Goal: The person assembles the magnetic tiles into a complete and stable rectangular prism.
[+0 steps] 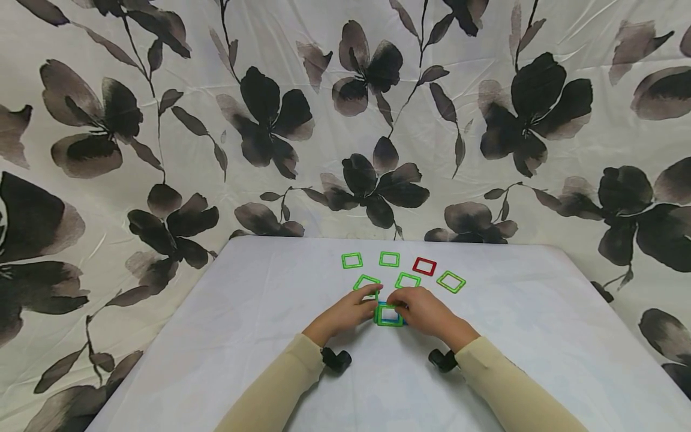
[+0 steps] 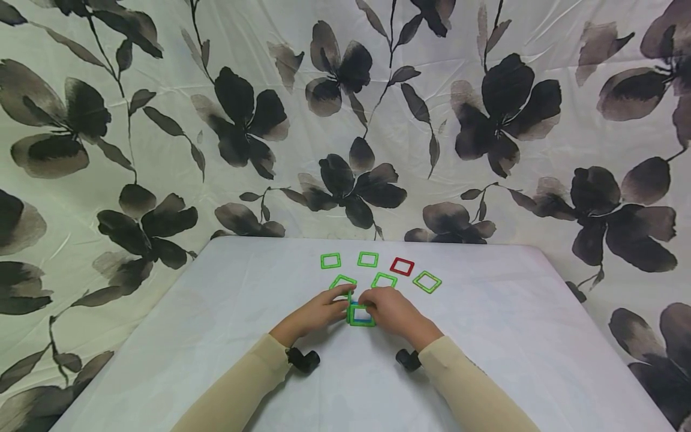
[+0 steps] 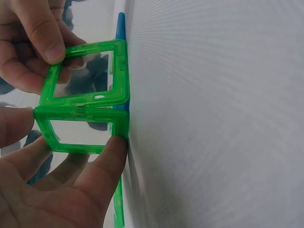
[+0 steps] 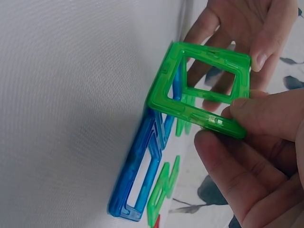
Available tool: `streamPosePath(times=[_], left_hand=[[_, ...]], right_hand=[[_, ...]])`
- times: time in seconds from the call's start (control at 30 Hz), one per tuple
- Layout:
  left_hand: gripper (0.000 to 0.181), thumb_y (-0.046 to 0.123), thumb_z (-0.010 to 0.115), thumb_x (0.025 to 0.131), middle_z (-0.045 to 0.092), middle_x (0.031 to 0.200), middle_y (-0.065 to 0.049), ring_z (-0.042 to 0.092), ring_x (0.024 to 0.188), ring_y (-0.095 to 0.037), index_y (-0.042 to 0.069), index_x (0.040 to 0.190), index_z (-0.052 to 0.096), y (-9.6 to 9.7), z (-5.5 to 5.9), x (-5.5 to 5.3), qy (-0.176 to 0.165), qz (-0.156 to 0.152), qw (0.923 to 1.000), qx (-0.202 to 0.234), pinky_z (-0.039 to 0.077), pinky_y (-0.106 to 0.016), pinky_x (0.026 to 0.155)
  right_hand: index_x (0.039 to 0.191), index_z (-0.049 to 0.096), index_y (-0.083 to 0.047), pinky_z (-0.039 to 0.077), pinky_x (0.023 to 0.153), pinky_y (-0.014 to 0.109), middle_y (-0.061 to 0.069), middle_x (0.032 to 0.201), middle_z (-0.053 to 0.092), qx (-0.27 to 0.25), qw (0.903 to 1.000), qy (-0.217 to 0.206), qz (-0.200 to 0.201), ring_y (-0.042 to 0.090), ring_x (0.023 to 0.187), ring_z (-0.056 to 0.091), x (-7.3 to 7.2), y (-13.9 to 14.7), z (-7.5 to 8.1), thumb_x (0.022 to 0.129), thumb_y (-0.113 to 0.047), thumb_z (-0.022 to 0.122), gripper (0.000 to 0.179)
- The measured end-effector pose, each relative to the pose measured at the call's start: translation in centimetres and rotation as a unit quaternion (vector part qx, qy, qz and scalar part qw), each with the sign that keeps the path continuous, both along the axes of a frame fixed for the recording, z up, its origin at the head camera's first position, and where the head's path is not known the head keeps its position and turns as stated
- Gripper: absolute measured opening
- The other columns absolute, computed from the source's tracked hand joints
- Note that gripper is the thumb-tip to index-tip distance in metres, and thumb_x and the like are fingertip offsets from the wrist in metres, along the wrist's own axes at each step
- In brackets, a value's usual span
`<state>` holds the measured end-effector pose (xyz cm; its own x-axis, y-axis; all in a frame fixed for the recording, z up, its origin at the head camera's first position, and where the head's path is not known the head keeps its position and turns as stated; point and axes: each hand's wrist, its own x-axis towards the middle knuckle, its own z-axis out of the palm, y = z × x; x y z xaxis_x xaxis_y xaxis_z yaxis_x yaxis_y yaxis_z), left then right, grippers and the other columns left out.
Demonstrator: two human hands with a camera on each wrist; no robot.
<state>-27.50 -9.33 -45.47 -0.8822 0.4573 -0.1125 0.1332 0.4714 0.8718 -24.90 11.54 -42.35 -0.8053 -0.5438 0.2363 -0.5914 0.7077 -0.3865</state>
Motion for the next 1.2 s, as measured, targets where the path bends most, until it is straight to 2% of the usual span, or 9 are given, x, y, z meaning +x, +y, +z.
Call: streamPosePath(times=[0.2, 0.37, 0.57, 0.73, 0.97, 1.2], left_hand=[[0.048, 0.031, 0.045, 0.102, 0.038, 0.154, -0.001, 0.054, 0.128, -0.023, 0.023, 0.149, 0.039, 0.0, 0.0, 0.0, -0.003, -0.002, 1.0000, 0.005, 0.044, -0.044, 0.106], [0.047, 0.031, 0.045, 0.102, 0.039, 0.154, 0.000, 0.051, 0.131, -0.024, 0.024, 0.148, 0.039, -0.1, -0.1, -0.1, 0.000, -0.002, 1.0000, 0.002, 0.043, -0.046, 0.107], [0.047, 0.031, 0.046, 0.102, 0.039, 0.154, 0.000, 0.049, 0.132, -0.025, 0.024, 0.148, 0.040, -0.1, 0.0, -0.1, 0.002, -0.001, 1.0000, 0.000, 0.042, -0.048, 0.107], [0.047, 0.029, 0.045, 0.102, 0.040, 0.153, -0.001, 0.052, 0.128, -0.022, 0.022, 0.149, 0.039, -0.1, 0.2, 0.1, 0.000, -0.005, 1.0000, 0.003, 0.043, -0.047, 0.107], [0.047, 0.031, 0.044, 0.102, 0.044, 0.150, -0.001, 0.056, 0.122, -0.018, 0.023, 0.149, 0.039, -0.2, 0.4, 0.2, 0.007, -0.005, 0.9999, -0.008, 0.042, -0.048, 0.107], [0.047, 0.032, 0.045, 0.102, 0.042, 0.151, 0.002, 0.053, 0.127, -0.020, 0.025, 0.148, 0.040, -0.2, 0.2, 0.1, -0.001, -0.001, 1.0000, -0.008, 0.039, -0.049, 0.109]], right_hand=[[0.105, 0.072, -0.013, 0.055, 0.084, 0.035, -0.004, 0.100, 0.072, 0.004, 1.0000, 0.004, 0.003, 0.010, 0.089, 0.065, -0.2, 0.3, 0.0, 0.088, -0.008, 0.067, 0.018], [0.108, 0.072, -0.014, 0.054, 0.085, 0.035, -0.005, 0.100, 0.071, 0.007, 0.9998, -0.013, -0.014, 0.009, 0.090, 0.063, -0.3, 0.7, 0.1, 0.093, -0.016, 0.064, 0.017], [0.111, 0.071, -0.010, 0.054, 0.085, 0.037, -0.001, 0.103, 0.072, 0.007, 0.9993, -0.030, -0.020, 0.012, 0.092, 0.064, -0.7, 1.2, 0.7, 0.096, -0.016, 0.060, 0.020], [0.113, 0.071, -0.011, 0.055, 0.086, 0.037, 0.000, 0.105, 0.072, 0.008, 0.9984, -0.043, -0.036, 0.011, 0.090, 0.063, -1.2, 1.6, 0.8, 0.096, -0.017, 0.059, 0.021], [0.112, 0.072, -0.010, 0.054, 0.089, 0.039, -0.001, 0.104, 0.072, 0.015, 0.9979, -0.035, -0.052, 0.013, 0.094, 0.065, -2.1, 1.9, 0.4, 0.094, -0.017, 0.062, 0.021], [0.114, 0.070, -0.011, 0.054, 0.086, 0.038, -0.003, 0.099, 0.070, 0.027, 0.9935, -0.068, -0.086, 0.010, 0.087, 0.060, -3.2, 2.2, -0.1, 0.094, -0.019, 0.063, 0.023]])
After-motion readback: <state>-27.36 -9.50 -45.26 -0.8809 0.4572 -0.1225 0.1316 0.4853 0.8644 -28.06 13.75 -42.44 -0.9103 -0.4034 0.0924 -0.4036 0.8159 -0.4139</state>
